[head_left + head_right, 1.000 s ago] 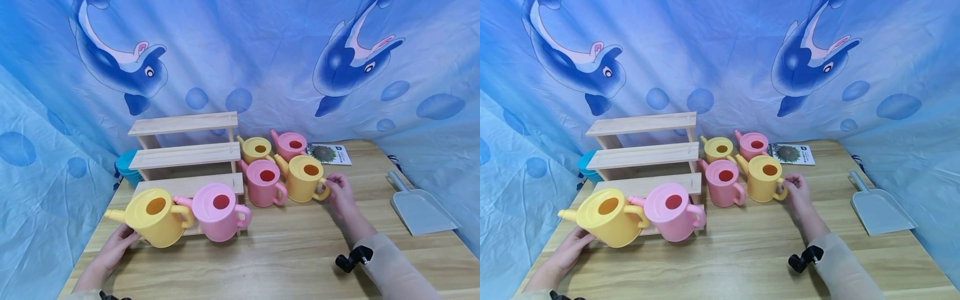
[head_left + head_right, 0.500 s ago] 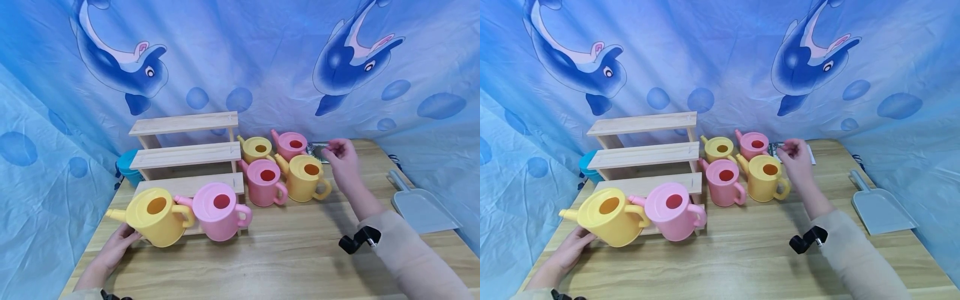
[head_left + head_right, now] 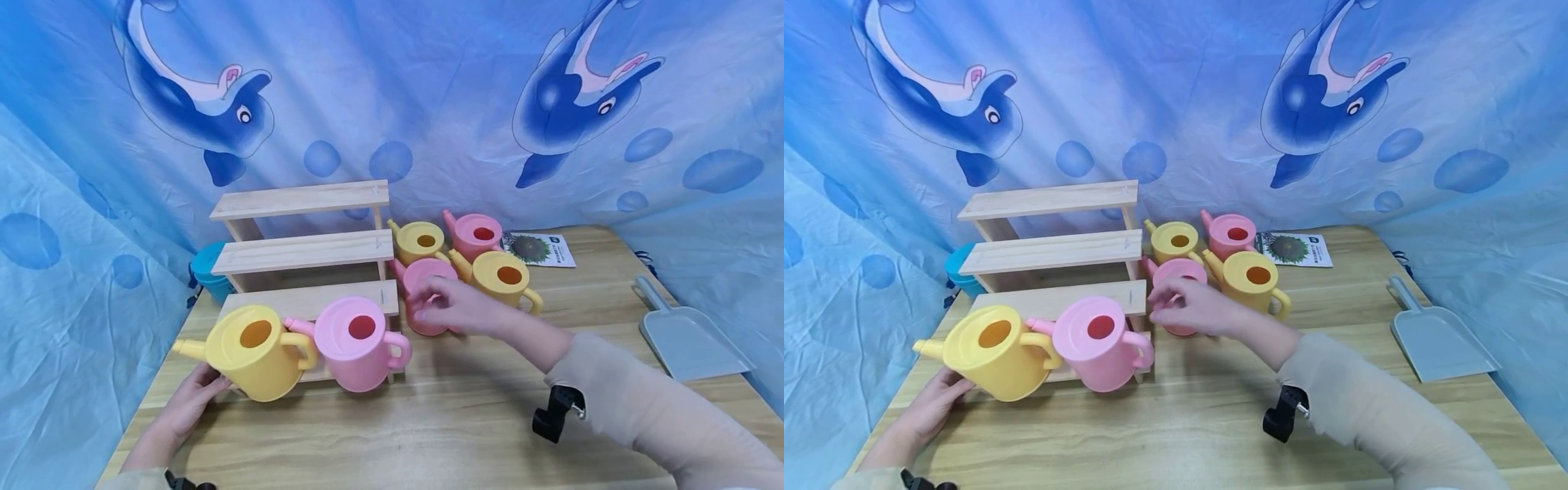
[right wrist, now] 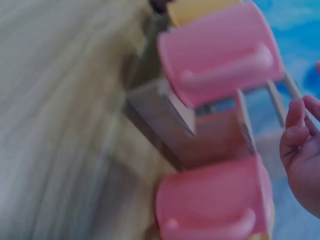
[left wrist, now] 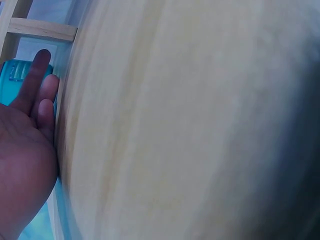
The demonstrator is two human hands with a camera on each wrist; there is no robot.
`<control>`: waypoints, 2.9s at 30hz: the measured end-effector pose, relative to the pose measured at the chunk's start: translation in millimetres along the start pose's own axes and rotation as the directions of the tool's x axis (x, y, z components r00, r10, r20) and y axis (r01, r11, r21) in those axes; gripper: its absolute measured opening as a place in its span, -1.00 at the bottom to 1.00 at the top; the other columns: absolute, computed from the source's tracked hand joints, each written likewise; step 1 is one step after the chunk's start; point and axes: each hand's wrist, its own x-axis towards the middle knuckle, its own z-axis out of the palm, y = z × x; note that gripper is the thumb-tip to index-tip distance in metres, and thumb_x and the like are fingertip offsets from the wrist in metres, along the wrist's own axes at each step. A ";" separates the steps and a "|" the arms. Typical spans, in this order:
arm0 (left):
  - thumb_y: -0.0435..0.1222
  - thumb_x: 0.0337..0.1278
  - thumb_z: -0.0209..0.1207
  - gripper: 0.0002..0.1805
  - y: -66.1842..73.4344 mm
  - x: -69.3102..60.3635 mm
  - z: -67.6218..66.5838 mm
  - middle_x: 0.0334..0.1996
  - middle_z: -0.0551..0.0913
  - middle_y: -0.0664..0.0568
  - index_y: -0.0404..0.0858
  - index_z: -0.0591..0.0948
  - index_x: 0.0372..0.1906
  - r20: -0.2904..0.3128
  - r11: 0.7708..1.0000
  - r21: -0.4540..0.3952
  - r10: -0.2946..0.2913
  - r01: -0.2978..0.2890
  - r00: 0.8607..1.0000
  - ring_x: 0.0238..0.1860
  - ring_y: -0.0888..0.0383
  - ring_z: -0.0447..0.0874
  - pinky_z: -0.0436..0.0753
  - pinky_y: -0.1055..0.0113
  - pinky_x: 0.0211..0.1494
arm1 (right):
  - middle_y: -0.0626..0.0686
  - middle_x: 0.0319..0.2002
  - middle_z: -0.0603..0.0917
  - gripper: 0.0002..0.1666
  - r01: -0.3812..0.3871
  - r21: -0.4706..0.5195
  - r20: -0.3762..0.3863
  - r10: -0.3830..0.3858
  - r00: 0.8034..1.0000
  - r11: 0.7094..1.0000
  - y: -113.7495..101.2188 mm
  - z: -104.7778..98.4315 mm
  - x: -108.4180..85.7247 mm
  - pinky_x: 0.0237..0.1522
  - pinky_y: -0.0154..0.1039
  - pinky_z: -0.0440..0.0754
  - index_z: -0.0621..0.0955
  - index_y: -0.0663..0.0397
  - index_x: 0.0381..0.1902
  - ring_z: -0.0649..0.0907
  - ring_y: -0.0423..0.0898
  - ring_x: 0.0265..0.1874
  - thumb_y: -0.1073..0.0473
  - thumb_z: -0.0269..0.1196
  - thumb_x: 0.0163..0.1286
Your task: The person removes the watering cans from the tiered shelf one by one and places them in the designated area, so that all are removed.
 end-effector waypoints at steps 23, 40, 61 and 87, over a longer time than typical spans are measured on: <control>-0.28 0.38 -0.02 -0.45 2.0 -0.2 -1.4 -0.04 0.35 0.55 -0.26 0.14 0.38 0.008 1.000 0.009 -0.014 0.014 1.000 -0.01 0.61 0.28 0.32 0.65 -0.06 | -0.04 -0.38 0.56 -0.65 0.034 -0.035 0.125 -0.030 0.992 0.999 -3.1 37.5 13.2 -0.41 -0.28 0.51 0.50 -0.12 -0.15 0.53 -0.09 -0.46 0.01 0.38 0.16; -0.27 0.37 0.00 -0.56 0.7 -1.0 -0.9 -0.08 0.41 0.47 -0.06 0.26 0.29 -0.003 1.000 0.000 -0.014 0.014 1.000 -0.02 0.53 0.32 0.31 0.64 -0.06 | -0.04 -0.37 0.58 -0.65 0.027 -0.005 0.106 -0.026 0.994 1.000 -0.8 43.7 13.1 -0.37 -0.25 0.53 0.48 -0.09 -0.18 0.53 -0.09 -0.39 0.05 0.39 0.15; -0.28 0.37 0.00 -0.44 -1.1 -0.3 -2.5 -0.02 0.33 0.56 -0.27 0.13 0.38 0.019 1.000 0.005 0.002 -0.002 1.000 0.00 0.63 0.26 0.30 0.66 -0.05 | 0.06 -0.37 0.58 -0.62 -0.089 0.084 0.139 0.077 0.987 0.993 -2.1 46.7 10.4 -0.64 -0.21 0.56 0.44 -0.09 -0.14 0.56 0.02 -0.68 0.05 0.38 0.17; -0.30 0.38 -0.01 -0.50 -3.4 2.3 -3.9 -0.02 0.35 0.55 0.04 0.21 0.34 0.023 1.000 -0.029 -0.006 0.007 1.000 0.01 0.62 0.26 0.28 0.67 -0.06 | 0.07 -0.44 0.51 -0.57 -0.163 -0.022 -0.010 0.163 0.987 0.986 8.7 23.6 -22.6 -0.72 -0.32 0.46 0.40 -0.01 -0.23 0.46 -0.06 -0.78 0.03 0.41 0.12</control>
